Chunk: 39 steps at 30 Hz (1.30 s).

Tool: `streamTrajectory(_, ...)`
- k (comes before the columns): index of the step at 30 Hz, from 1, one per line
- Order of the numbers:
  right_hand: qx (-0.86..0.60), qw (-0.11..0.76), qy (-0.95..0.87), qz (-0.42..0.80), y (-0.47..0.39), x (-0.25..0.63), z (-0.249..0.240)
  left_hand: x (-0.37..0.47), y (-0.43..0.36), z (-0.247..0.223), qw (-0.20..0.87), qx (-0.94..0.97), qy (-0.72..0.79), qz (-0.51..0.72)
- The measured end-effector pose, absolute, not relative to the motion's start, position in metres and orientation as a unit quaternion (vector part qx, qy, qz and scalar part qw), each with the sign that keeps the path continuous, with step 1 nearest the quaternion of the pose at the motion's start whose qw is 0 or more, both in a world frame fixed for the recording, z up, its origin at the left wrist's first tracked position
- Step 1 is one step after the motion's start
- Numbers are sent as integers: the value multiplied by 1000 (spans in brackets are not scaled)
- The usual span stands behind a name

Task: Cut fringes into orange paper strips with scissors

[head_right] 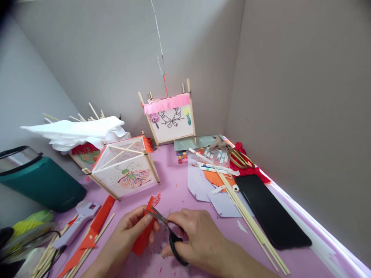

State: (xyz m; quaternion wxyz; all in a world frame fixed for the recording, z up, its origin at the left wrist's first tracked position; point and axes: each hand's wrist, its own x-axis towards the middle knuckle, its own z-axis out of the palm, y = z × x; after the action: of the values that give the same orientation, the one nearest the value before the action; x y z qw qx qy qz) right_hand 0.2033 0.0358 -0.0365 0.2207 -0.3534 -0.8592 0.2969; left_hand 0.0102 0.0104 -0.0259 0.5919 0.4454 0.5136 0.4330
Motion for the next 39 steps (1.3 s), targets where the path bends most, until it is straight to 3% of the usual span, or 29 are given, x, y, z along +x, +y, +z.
streamTrajectory(39,-339,205,-888,233,39,205,-44,6,10,-26,616,440,501,419)
